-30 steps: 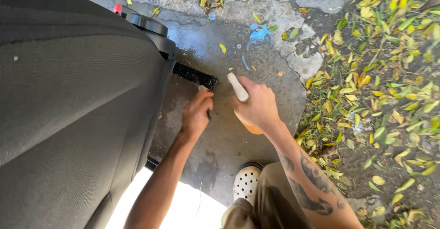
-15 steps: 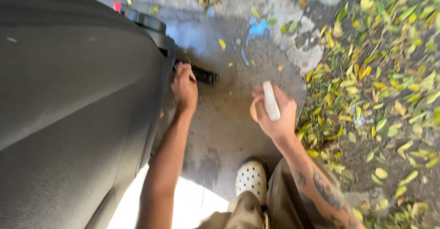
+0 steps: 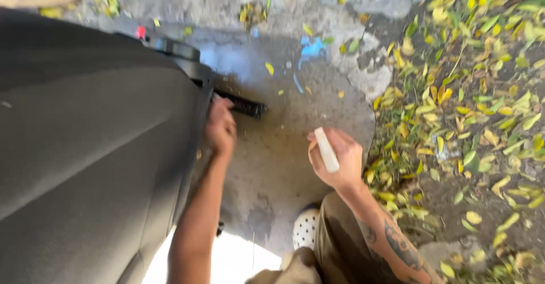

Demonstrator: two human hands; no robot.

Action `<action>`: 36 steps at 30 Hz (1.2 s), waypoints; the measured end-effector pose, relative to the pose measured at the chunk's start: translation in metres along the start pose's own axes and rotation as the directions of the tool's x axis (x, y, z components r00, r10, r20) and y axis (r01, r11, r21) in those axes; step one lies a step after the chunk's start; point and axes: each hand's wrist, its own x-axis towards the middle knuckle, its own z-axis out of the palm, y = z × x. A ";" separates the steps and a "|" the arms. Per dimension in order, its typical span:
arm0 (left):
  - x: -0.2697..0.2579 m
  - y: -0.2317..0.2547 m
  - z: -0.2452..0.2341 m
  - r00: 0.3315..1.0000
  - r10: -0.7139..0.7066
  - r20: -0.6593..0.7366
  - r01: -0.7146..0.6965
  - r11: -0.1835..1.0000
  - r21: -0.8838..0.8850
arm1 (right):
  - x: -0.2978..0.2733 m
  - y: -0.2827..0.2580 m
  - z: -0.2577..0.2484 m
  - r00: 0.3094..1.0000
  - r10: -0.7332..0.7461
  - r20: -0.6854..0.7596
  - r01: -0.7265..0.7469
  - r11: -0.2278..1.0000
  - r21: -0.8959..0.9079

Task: The person cleans the lower side and base of a car seat using a spray bottle and a small brush. They repeatedly spray a cleaning solution onto the seat's plastic trim and fabric edges, then scrub the areas with the brush to remove dirt.

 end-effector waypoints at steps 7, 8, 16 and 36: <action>-0.051 0.063 0.054 0.820 0.474 0.320 -0.568 0.740 0.360 | 0.013 -0.002 -0.008 0.991 0.132 -0.024 -0.129 0.986 0.108; -0.039 0.054 0.049 0.842 0.454 0.291 -0.536 0.765 0.357 | 0.017 -0.002 -0.008 0.993 0.122 -0.002 -0.121 0.987 0.101; -0.044 0.058 0.054 0.808 0.439 0.393 -0.588 0.639 0.495 | 0.060 -0.013 0.009 0.992 0.024 0.127 -0.035 0.995 0.088; -0.024 0.026 0.054 0.941 0.140 0.309 -0.339 0.436 0.834 | 0.036 0.006 0.018 0.973 -0.120 0.196 0.121 0.993 0.007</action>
